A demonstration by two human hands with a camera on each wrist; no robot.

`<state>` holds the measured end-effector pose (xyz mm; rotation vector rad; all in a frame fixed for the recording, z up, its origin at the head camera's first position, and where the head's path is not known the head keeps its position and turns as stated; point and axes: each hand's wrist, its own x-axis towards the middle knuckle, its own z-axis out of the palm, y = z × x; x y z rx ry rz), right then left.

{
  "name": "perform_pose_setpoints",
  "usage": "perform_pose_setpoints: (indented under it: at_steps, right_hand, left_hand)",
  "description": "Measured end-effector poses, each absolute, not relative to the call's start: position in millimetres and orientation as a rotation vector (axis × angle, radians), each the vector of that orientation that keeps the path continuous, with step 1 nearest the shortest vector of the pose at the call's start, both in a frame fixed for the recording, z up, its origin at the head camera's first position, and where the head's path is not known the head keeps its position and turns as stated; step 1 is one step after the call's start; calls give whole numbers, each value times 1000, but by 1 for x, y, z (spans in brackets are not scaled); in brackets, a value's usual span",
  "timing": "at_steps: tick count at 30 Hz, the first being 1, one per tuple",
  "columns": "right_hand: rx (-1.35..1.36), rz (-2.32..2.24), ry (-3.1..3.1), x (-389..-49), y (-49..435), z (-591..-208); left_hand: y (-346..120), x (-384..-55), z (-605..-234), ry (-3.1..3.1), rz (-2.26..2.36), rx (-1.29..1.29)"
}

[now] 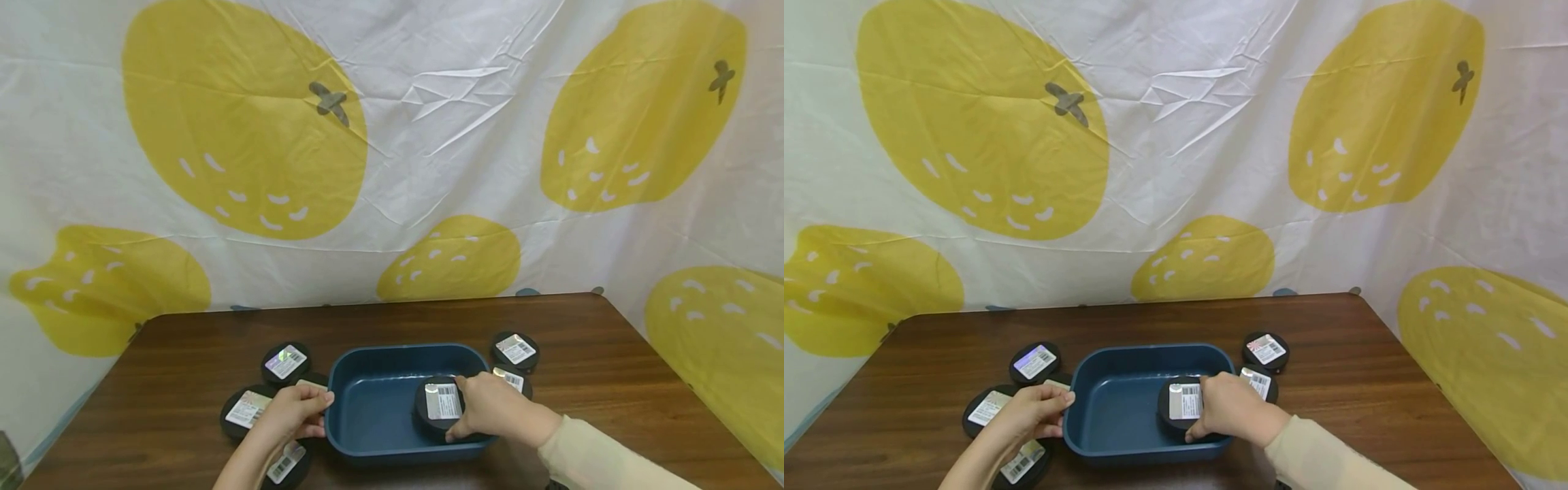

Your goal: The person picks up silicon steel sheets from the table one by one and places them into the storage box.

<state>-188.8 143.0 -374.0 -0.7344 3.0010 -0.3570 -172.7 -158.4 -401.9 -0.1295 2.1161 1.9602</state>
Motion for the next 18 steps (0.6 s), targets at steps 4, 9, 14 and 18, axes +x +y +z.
perform_pose_setpoints:
  at_steps: [4, 9, 14, 18]
  right_hand:
    - [-709, -356, 2986, -189, 142, -373]
    - [-712, -344, 2990, -188, 142, -373]
    - [-716, -327, 2987, -187, 142, -373]
    - [-704, -318, 2986, -186, 141, -373]
  left_hand:
    - [-158, -173, -402, 2116, 1963, -135]
    - [-158, -172, -401, 2120, 1965, -129]
    - [-158, -172, -402, 2126, 1966, -139]
    - [-158, -172, -402, 2126, 1966, -130]
